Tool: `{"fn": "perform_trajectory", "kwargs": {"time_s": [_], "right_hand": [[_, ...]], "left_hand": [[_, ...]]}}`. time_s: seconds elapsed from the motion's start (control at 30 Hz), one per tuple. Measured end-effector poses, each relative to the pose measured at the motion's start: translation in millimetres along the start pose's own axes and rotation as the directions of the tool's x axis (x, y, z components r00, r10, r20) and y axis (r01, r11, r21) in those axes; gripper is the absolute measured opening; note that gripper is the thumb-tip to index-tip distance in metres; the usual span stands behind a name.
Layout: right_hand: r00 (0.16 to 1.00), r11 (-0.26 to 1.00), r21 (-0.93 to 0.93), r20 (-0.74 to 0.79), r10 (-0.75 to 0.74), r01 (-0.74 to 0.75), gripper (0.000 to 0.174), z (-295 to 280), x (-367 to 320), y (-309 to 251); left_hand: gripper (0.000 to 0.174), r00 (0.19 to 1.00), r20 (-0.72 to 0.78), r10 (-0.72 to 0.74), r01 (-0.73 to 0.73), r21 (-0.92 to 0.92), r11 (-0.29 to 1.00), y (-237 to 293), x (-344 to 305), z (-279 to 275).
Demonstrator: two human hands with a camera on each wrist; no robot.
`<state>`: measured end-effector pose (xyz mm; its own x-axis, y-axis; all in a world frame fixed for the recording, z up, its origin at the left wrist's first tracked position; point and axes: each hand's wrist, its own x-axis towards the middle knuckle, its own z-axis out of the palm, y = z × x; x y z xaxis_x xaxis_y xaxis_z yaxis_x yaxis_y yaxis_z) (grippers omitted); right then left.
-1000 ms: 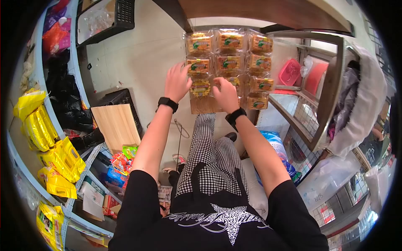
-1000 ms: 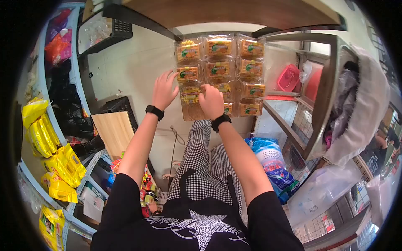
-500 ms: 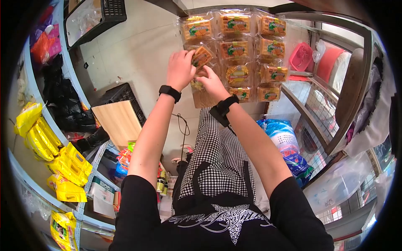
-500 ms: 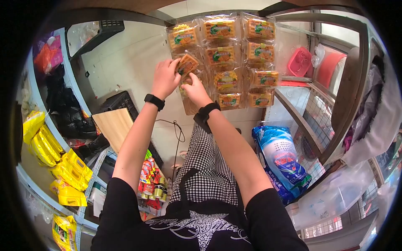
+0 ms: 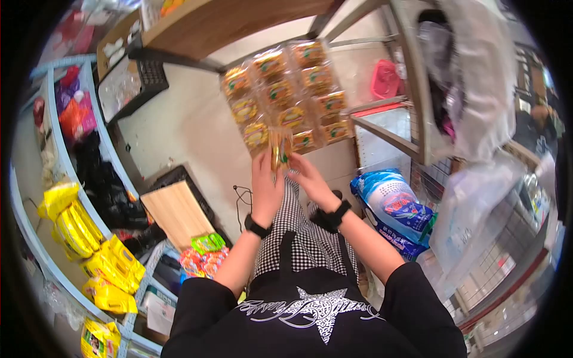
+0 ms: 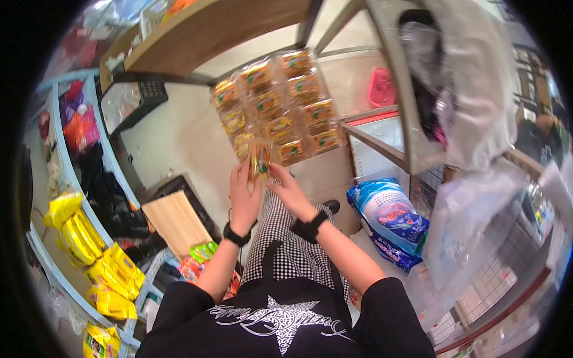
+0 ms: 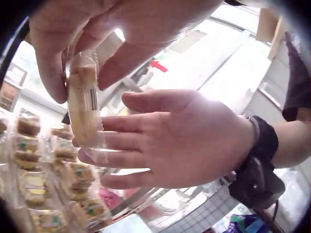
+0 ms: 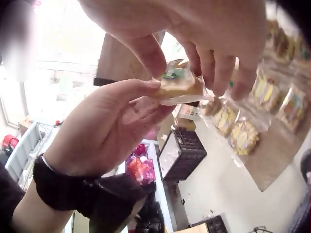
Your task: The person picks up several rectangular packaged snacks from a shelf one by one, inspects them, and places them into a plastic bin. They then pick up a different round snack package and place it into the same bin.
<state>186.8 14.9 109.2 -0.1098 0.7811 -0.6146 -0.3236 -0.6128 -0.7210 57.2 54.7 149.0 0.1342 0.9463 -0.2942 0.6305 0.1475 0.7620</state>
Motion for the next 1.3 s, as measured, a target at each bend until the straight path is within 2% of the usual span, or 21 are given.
{"fn": "perform_trajectory", "kwargs": {"time_s": [0.07,0.17,0.33,0.43,0.5,0.57,0.63,0.7,0.8,0.97,1.03,1.07,1.1,1.17,1.2,1.23,1.27,1.3], "right_hand": [[0.996,0.980,-0.180,-0.030,-0.089,0.082,0.056,-16.5,-49.4,-24.0],[0.976,0.942,-0.278,-0.060,-0.210,0.186,0.056,-29.5,-135.0,-76.8],[0.900,0.886,-0.330,-0.181,-0.397,0.325,0.056,-54.0,-270.1,-114.3],[0.850,0.854,-0.381,-0.251,-0.464,0.354,0.057,-75.6,-346.8,-107.8],[0.781,0.832,-0.410,-0.346,-0.520,0.373,0.058,-89.0,-396.0,-94.4],[0.708,0.828,-0.413,-0.447,-0.546,0.378,0.058,-100.3,-441.4,-78.8],[0.629,0.826,-0.417,-0.539,-0.560,0.379,0.057,-112.5,-486.5,-62.0],[0.553,0.813,-0.416,-0.596,-0.582,0.408,0.057,-120.2,-526.6,-42.8],[0.375,0.804,-0.454,-0.719,-0.585,0.384,0.055,-138.5,-572.8,-5.5],[0.218,0.823,-0.483,-0.805,-0.552,0.301,0.049,-165.1,-641.5,31.0],[0.231,0.852,-0.455,-0.827,-0.512,0.261,0.048,-183.2,-660.4,45.1],[0.296,0.876,-0.333,-0.848,-0.439,0.348,0.046,-194.0,-669.1,49.6],[0.277,0.874,-0.326,-0.857,-0.434,0.359,0.046,-203.4,-676.7,53.1],[0.419,0.945,-0.160,-0.866,-0.273,0.286,0.043,-220.6,-690.1,61.2],[0.434,0.939,-0.156,-0.855,-0.284,0.307,0.042,-231.8,-691.8,71.7],[0.427,0.938,-0.148,-0.860,-0.279,0.315,0.042,-239.4,-696.4,73.1],[0.507,0.964,-0.150,-0.827,-0.244,0.219,0.039,-248.5,-699.2,73.0],[0.581,0.979,-0.161,-0.788,-0.203,0.123,0.037,-257.1,-702.1,72.6]], "left_hand": [[0.052,0.996,0.038,0.084,-0.083,-0.034,0.996,45.5,-24.0,-4.1],[0.057,0.971,0.102,0.216,-0.208,-0.080,0.975,105.8,-65.2,-8.9],[0.064,0.882,0.225,0.414,-0.398,-0.115,0.910,192.6,-143.9,-1.3],[0.065,0.798,0.281,0.534,-0.509,-0.161,0.846,234.1,-193.2,17.9],[0.068,0.677,0.312,0.666,-0.638,-0.202,0.743,257.7,-226.0,35.1],[0.071,0.592,0.366,0.718,-0.694,-0.220,0.685,274.5,-255.7,56.2],[0.073,0.454,0.427,0.782,-0.794,-0.206,0.573,290.9,-287.7,77.9],[0.074,0.362,0.470,0.805,-0.800,-0.286,0.526,305.8,-321.0,98.3],[0.073,0.209,0.546,0.812,-0.792,-0.392,0.467,327.5,-364.4,130.0],[0.068,0.007,0.649,0.761,-0.746,-0.504,0.436,356.3,-417.9,185.7],[0.066,-0.065,0.664,0.745,-0.702,-0.561,0.439,358.8,-430.9,214.7],[0.064,-0.078,0.694,0.716,-0.689,-0.556,0.464,363.6,-438.7,226.4],[0.064,-0.100,0.699,0.708,-0.693,-0.559,0.454,364.3,-443.9,241.8],[0.053,-0.114,0.751,0.651,-0.672,-0.541,0.505,359.7,-448.7,277.7],[0.053,-0.129,0.755,0.643,-0.675,-0.542,0.501,360.5,-449.4,293.9],[0.046,-0.131,0.875,0.466,-0.637,-0.435,0.637,363.4,-450.3,307.7],[0.039,-0.141,0.954,0.266,-0.597,-0.296,0.745,363.6,-450.5,319.4],[0.039,-0.145,0.955,0.259,-0.602,-0.293,0.743,365.4,-454.3,324.3]]}}
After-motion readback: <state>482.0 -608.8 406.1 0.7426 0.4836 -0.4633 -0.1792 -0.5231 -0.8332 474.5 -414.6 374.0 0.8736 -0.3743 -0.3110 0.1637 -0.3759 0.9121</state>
